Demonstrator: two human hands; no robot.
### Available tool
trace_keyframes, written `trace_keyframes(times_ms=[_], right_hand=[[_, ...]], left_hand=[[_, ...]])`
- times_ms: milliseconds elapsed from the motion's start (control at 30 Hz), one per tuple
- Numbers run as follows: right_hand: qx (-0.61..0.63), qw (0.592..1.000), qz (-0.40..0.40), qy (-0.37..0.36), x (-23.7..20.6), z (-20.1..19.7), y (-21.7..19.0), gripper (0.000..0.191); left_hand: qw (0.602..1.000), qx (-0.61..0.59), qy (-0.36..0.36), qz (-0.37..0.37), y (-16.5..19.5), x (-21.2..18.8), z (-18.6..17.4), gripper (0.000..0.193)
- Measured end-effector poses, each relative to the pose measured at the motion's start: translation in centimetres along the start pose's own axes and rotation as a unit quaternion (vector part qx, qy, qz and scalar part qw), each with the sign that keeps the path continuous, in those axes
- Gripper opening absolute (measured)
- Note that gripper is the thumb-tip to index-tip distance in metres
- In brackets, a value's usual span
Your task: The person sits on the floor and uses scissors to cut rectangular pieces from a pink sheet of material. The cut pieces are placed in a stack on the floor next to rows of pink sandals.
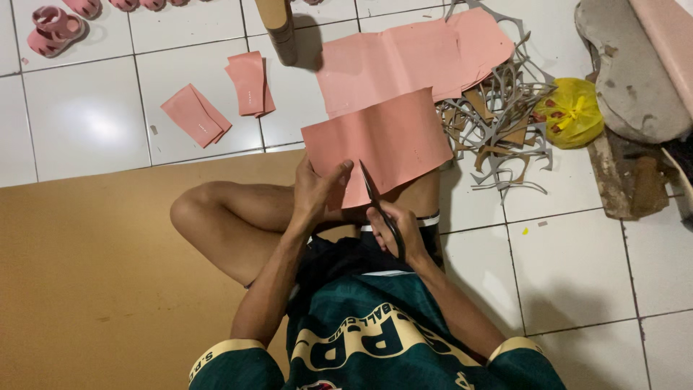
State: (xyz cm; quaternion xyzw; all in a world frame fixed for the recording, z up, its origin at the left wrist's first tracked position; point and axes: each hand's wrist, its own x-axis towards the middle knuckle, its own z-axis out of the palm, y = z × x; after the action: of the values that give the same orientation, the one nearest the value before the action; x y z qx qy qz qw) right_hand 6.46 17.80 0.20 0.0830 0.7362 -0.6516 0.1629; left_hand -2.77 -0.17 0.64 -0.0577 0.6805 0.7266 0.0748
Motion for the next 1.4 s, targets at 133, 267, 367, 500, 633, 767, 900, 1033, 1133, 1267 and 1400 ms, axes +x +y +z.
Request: trace_keyframes(times_ms=[133,267,367,500,633,767,900,1033,1133,1267,1400], right_hand=[[-0.026,0.998,-0.053,0.007,1.4,0.5,0.5,0.054],[-0.017,0.997,-0.073,-0.009,2.5,0.9,1.1,0.052],[-0.010,0.997,-0.073,-0.012,3.1,1.3,1.3,0.053],[-0.021,0.999,-0.024,0.023,3.0,1.6,1.3,0.060],[0.028,0.999,-0.004,0.025,3.0,1.8,0.8,0.057],[0.045,0.999,-0.027,0.003,4.1,1.6,0.2,0.054],[0.025,0.999,-0.039,0.014,4.7,2.0,0.3,0.053],[0.015,0.998,-0.051,0.015,5.1,2.1,1.2,0.051],[-0.032,0.992,-0.123,0.023,6.3,1.8,1.5,0.054],[-0.031,0.991,-0.133,0.016,7.2,2.2,1.2,0.058],[0.005,0.998,-0.059,0.004,7.2,3.5,0.5,0.058]], left_hand=[[1.000,-0.019,-0.008,-0.014,-0.5,-0.6,0.0,0.032],[1.000,0.000,-0.007,-0.001,-0.4,-0.6,-0.8,0.035],[1.000,0.011,-0.004,-0.027,-0.2,-0.4,-1.2,0.038],[0.999,0.011,-0.015,-0.030,-0.2,-0.3,-1.3,0.039],[0.999,-0.027,-0.029,-0.029,-0.5,-0.3,-1.4,0.038],[0.999,-0.008,-0.031,-0.031,-0.5,-0.4,-1.6,0.037],[0.997,-0.046,-0.039,-0.039,-0.3,-0.6,-2.0,0.036],[0.997,-0.018,-0.038,-0.060,0.1,-0.7,-2.5,0.037],[0.998,0.012,-0.041,-0.047,0.4,-1.1,-2.9,0.038],[0.998,0.022,-0.034,-0.048,0.6,-1.4,-3.7,0.038],[0.998,-0.020,-0.025,-0.055,0.0,-1.5,-5.0,0.038]])
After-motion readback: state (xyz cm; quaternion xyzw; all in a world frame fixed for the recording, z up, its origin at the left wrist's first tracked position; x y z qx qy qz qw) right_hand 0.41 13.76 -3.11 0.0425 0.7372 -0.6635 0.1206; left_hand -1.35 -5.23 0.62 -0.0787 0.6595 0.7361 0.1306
